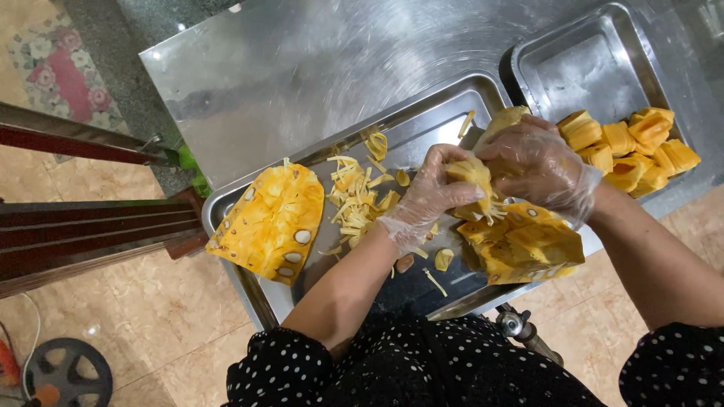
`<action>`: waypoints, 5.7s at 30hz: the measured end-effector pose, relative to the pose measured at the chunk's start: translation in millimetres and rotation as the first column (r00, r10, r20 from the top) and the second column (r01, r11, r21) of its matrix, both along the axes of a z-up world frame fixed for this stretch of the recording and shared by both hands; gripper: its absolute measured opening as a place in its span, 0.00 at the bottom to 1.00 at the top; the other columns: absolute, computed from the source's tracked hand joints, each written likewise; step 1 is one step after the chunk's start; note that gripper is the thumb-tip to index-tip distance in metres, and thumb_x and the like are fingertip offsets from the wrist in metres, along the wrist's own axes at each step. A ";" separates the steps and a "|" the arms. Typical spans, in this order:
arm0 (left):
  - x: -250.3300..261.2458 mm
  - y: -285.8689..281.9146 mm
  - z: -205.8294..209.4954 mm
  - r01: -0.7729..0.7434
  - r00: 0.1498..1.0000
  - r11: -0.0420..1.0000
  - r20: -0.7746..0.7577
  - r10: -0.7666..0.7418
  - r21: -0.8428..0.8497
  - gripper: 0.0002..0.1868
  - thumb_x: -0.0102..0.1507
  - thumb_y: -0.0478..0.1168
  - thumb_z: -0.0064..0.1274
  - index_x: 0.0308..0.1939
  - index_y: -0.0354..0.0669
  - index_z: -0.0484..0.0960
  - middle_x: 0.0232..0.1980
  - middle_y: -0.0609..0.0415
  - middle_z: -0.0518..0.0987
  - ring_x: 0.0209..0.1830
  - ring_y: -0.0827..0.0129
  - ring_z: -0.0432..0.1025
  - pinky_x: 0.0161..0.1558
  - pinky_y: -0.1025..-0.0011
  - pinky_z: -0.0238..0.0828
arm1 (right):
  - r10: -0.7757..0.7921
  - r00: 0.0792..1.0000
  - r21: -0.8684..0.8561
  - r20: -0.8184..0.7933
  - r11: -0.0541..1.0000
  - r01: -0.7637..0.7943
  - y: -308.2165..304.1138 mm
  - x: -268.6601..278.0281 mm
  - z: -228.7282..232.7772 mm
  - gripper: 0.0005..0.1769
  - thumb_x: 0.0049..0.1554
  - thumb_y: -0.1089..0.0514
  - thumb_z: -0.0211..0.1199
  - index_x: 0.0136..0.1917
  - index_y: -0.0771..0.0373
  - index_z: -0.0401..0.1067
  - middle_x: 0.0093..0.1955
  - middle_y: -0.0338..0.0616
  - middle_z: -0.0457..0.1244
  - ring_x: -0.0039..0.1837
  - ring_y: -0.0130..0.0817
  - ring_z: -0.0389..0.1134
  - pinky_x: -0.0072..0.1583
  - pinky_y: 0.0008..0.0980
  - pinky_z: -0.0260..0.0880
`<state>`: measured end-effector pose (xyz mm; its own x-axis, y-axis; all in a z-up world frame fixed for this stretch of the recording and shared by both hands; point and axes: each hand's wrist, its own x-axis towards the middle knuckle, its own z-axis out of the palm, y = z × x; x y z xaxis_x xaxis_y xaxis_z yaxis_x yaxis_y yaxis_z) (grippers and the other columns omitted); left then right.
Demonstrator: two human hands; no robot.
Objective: Peeling and extracting fruit pods from a jackfruit by hand on a metal tray
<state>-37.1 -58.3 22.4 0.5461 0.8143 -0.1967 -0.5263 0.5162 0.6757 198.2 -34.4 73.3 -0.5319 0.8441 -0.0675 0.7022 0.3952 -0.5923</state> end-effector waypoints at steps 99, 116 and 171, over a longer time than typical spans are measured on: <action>-72.8 -15.4 79.5 -0.292 0.939 0.933 0.125 0.322 -0.209 0.47 0.55 0.30 0.59 0.77 0.41 0.57 0.72 0.41 0.68 0.67 0.54 0.66 0.67 0.50 0.70 | -0.339 0.941 0.387 -0.013 0.866 0.317 -56.2 -59.8 1.5 0.30 0.51 0.67 0.63 0.66 0.47 0.77 0.55 0.40 0.70 0.56 0.41 0.73 0.54 0.44 0.77; -52.5 -41.7 44.0 -0.322 0.899 0.849 -0.146 0.413 0.418 0.45 0.55 0.31 0.67 0.75 0.44 0.65 0.74 0.39 0.67 0.75 0.49 0.63 0.77 0.49 0.58 | -0.493 0.807 -0.014 -0.325 0.856 0.517 -58.0 -127.7 64.6 0.08 0.55 0.68 0.74 0.50 0.67 0.81 0.40 0.56 0.70 0.41 0.44 0.74 0.41 0.38 0.74; -80.0 -18.7 62.5 -0.366 0.838 0.690 0.101 0.537 -0.624 0.25 0.60 0.33 0.59 0.61 0.43 0.73 0.62 0.36 0.76 0.61 0.43 0.73 0.57 0.48 0.81 | -0.016 0.868 0.546 -0.496 0.772 0.326 -31.2 -118.8 -5.8 0.12 0.58 0.59 0.74 0.39 0.58 0.71 0.49 0.50 0.63 0.56 0.46 0.66 0.55 0.40 0.71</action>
<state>-117.1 -77.0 84.9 0.2387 0.7593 -0.6054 -0.9037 0.4019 0.1477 79.4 -65.6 67.4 -0.2122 0.7030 0.6788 0.5167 0.6703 -0.5327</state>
